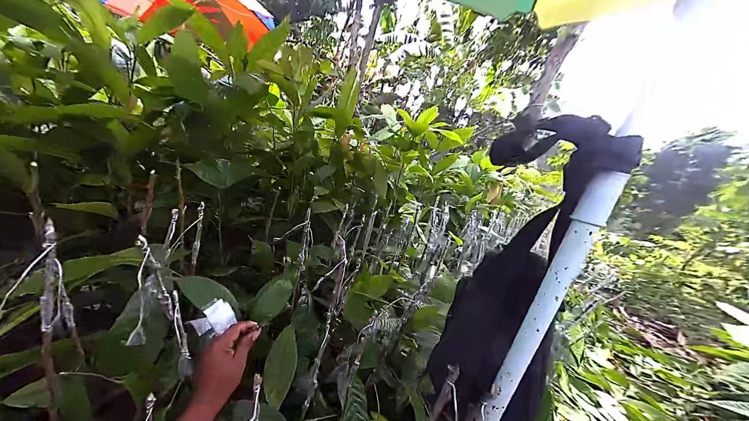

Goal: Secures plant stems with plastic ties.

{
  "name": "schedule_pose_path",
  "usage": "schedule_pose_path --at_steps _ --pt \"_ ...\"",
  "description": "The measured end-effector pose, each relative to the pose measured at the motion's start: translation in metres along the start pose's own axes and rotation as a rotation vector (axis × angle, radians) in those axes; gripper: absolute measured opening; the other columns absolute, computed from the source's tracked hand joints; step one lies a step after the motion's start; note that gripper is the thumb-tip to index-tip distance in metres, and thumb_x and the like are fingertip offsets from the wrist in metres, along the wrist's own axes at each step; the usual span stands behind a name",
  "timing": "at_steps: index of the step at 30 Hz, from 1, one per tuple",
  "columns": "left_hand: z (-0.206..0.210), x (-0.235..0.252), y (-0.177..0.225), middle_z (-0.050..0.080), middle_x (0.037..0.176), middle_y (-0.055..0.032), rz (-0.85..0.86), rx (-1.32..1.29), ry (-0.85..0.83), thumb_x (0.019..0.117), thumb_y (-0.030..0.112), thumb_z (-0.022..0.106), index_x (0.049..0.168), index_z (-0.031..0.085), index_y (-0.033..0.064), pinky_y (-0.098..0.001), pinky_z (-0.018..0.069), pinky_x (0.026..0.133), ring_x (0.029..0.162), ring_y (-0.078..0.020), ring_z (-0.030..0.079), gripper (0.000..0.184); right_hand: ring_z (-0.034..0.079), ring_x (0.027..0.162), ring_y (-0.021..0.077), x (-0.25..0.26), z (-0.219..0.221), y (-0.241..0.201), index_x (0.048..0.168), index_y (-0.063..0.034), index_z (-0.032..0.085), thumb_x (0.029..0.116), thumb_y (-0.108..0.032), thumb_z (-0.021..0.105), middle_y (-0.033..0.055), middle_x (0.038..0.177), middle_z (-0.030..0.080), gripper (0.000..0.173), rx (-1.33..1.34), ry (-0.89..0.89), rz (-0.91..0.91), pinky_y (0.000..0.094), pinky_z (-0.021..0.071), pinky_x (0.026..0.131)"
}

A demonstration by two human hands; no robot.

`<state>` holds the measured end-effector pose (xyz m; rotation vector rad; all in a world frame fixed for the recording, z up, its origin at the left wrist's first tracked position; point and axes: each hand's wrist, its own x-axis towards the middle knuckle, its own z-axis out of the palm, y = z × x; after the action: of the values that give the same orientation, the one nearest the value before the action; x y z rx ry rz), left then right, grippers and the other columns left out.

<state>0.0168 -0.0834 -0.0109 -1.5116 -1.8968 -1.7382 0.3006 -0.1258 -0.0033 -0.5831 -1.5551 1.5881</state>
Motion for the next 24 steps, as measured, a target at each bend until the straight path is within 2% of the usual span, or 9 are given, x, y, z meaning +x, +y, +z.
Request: schedule_pose_path --at_steps 5,7,9,11,14,17,20,24 --pt "-0.014 0.012 -0.004 0.075 0.108 -0.0120 -0.064 -0.094 -0.140 0.1010 0.019 0.063 0.118 0.072 0.0031 -0.0452 0.0568 0.095 0.099 -0.0219 0.073 0.026 0.070 0.074 0.0167 0.054 0.040 -0.017 0.116 0.0051 0.062 0.1034 -0.005 0.053 0.0104 0.089 0.071 0.019 0.099 0.041 -0.031 0.0327 0.0615 0.069" --pt "-0.018 0.015 -0.011 0.075 0.106 -0.0112 -0.088 -0.158 -0.168 0.1005 0.019 0.063 0.118 0.072 0.0026 -0.0412 0.0582 0.093 0.096 -0.0193 0.073 0.025 0.070 0.074 0.0165 0.091 0.053 -0.019 0.117 0.0059 0.062 0.1044 -0.006 0.053 0.0111 0.090 0.070 0.019 0.094 0.082 -0.051 0.0321 0.0610 0.069" --pt "-0.021 0.018 -0.013 0.074 0.108 -0.0116 -0.127 -0.234 -0.200 0.0995 0.016 0.064 0.119 0.070 0.0013 -0.0389 0.0579 0.093 0.097 -0.0181 0.072 0.025 0.071 0.078 0.0179 0.129 0.059 -0.021 0.118 0.0060 0.061 0.1049 -0.007 0.054 0.0130 0.095 0.070 0.020 -0.064 0.143 -0.031 0.0326 0.0618 0.072" --pt "-0.024 0.019 -0.011 0.072 0.115 -0.0128 -0.188 -0.311 -0.275 0.0986 0.012 0.065 0.123 0.068 0.0005 -0.0376 0.0571 0.096 0.101 -0.0182 0.071 0.027 0.073 0.086 0.0189 0.159 0.059 -0.020 0.122 0.0032 0.063 0.1051 -0.010 0.055 0.0138 0.102 0.071 0.023 -0.373 0.158 -0.002 0.0349 0.0623 0.079" --pt "-0.027 0.020 -0.010 0.069 0.123 -0.0148 -0.254 -0.442 -0.370 0.0987 0.006 0.063 0.130 0.062 -0.0016 -0.0368 0.0583 0.095 0.104 -0.0194 0.072 0.033 0.072 0.098 0.0195 0.183 0.058 -0.019 0.125 -0.0039 0.067 0.1034 -0.014 0.057 0.0110 0.110 0.074 0.026 -0.787 0.039 -0.007 0.0402 0.0580 0.092" --pt "-0.025 0.021 -0.010 0.070 0.117 -0.0143 -0.309 -0.547 -0.396 0.1035 0.007 0.055 0.132 0.059 -0.0030 -0.0365 0.0597 0.091 0.098 -0.0194 0.073 0.031 0.071 0.105 0.0218 0.187 0.058 -0.024 0.126 -0.0085 0.070 0.1024 -0.014 0.056 0.0110 0.116 0.074 0.028 -0.996 -0.152 -0.088 0.0446 0.0545 0.097" --pt "-0.025 0.022 -0.010 0.074 0.106 -0.0111 -0.344 -0.577 -0.416 0.1086 0.015 0.047 0.130 0.061 -0.0024 -0.0352 0.0611 0.085 0.089 -0.0176 0.074 0.031 0.069 0.106 0.0182 0.186 0.057 -0.025 0.118 -0.0070 0.073 0.1003 -0.009 0.058 0.0095 0.115 0.073 0.024 -1.003 -0.269 -0.182 0.0407 0.0534 0.099" --pt "-0.025 0.023 -0.012 0.075 0.099 -0.0103 -0.367 -0.623 -0.455 0.1097 0.020 0.047 0.123 0.064 -0.0027 -0.0340 0.0621 0.080 0.083 -0.0167 0.074 0.032 0.069 0.103 0.0131 0.195 0.049 -0.016 0.108 -0.0057 0.076 0.0969 -0.007 0.062 0.0072 0.109 0.075 0.018 -0.921 -0.348 -0.322 0.0345 0.0540 0.097"
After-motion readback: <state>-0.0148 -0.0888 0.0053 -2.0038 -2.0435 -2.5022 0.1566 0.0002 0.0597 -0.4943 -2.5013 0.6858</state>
